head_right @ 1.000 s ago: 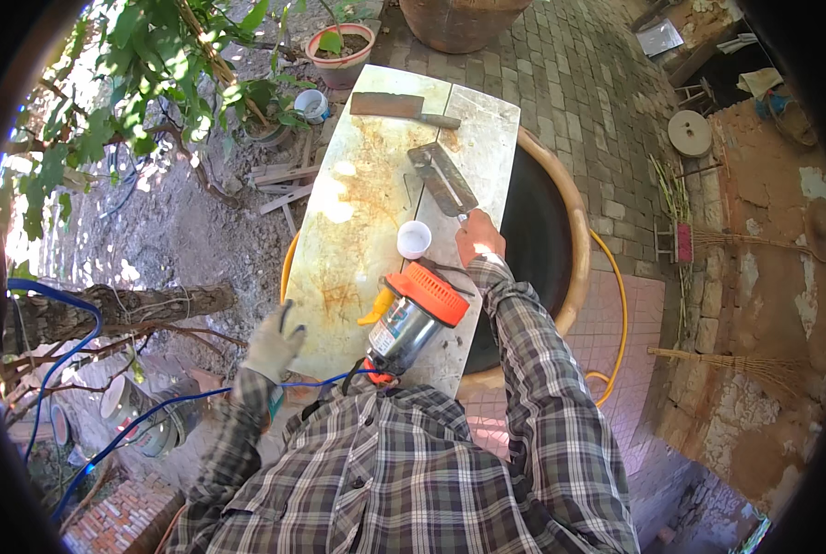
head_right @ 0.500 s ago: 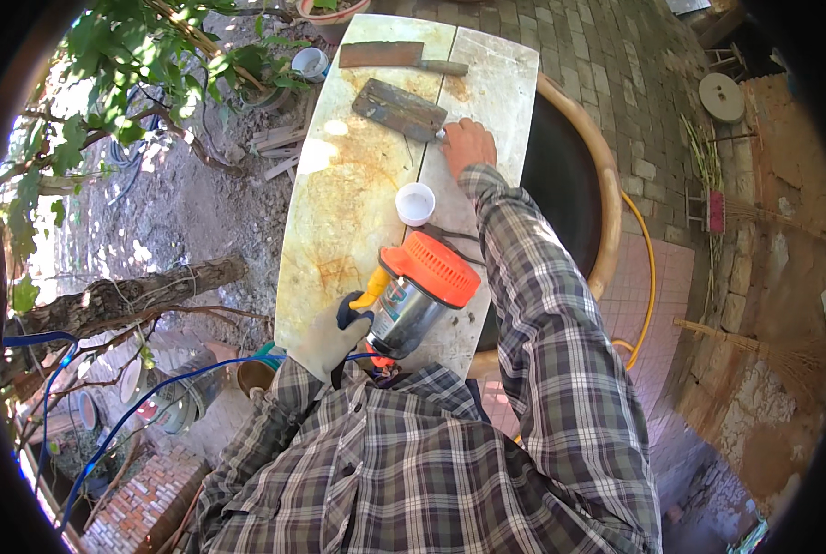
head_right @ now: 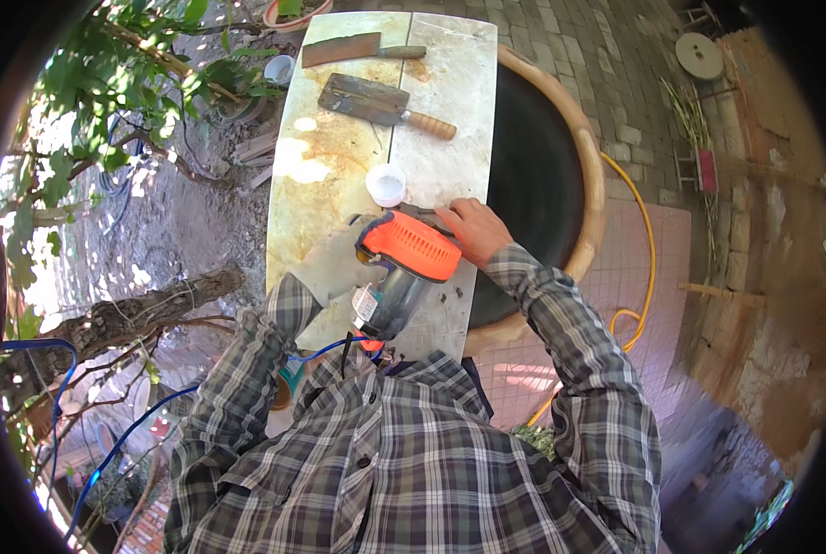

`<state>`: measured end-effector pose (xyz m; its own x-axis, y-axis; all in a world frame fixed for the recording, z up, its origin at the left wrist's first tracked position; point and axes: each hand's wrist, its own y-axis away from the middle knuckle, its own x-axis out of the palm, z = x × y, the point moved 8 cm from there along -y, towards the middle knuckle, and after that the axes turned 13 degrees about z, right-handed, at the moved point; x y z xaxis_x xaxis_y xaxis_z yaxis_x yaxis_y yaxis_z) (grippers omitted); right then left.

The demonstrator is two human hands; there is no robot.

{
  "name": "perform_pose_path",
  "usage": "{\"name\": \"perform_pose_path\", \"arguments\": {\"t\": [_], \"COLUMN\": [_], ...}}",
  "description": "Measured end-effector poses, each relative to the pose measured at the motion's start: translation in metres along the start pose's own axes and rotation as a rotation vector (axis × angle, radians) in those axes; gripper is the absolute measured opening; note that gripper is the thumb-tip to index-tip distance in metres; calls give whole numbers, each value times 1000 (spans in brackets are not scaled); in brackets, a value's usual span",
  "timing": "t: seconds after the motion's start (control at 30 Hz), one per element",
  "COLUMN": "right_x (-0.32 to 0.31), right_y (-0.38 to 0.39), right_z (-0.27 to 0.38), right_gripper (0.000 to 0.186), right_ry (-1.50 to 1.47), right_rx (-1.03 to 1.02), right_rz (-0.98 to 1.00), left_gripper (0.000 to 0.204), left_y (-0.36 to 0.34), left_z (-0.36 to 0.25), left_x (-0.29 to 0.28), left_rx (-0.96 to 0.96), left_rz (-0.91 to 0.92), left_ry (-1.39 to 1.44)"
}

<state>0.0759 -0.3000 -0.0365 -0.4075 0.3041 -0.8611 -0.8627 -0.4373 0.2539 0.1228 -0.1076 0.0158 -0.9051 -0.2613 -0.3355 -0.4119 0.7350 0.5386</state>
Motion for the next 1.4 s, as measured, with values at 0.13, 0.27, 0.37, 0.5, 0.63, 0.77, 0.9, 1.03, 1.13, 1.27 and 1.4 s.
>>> {"name": "perform_pose_path", "arguments": {"t": [0.13, 0.27, 0.37, 0.5, 0.63, 0.77, 0.9, 1.03, 1.13, 1.27, 1.4], "right_x": [15, 20, 25, 46, 80, 70, 75, 97, 99, 125, 107], "right_y": [-13, -9, 13, 61, 133, 184, 183, 163, 156, 162, 152], "right_z": [-13, -27, -46, -68, -80, 16, 98, 157, 175, 178, 174], "right_gripper": [29, 22, 23, 21, 11, 11, 19, 29, 34, 27, 28], "right_ry": [52, 65, -46, -136, -286, -1004, -1370, -1691, -1653, -1545, -1528], "right_rx": [152, 334, 713, 855, 823, 802, 603, 654, 622, 612, 703], "right_rz": [161, 220, 249, 58, -145, -512, -612, -467, -413, -415, -253], "left_gripper": [73, 71, 69, 64, 75, 83, 80, 67, 73, 88, 90], "left_y": [-10, -3, -7, -25, -26, -27, -32, -40, -42, -65, -74], "left_z": [-4, -27, -40, -43, -56, -51, -58, -70, -95, -62, -69], "left_x": [8, 10, 12, 20, 24, 35, 36, 42, 38, 51, 42], "left_rx": [43, 124, 142, 161, 47, -18, -25, -4, -9, -9, -68], "left_rz": [-3, -22, -6, 66, 36, 93, 79, 90, 91, -151, -39], "left_ry": [-52, -122, -282, -425, -650, -653, -667, -765, -847, -821, -703]}}
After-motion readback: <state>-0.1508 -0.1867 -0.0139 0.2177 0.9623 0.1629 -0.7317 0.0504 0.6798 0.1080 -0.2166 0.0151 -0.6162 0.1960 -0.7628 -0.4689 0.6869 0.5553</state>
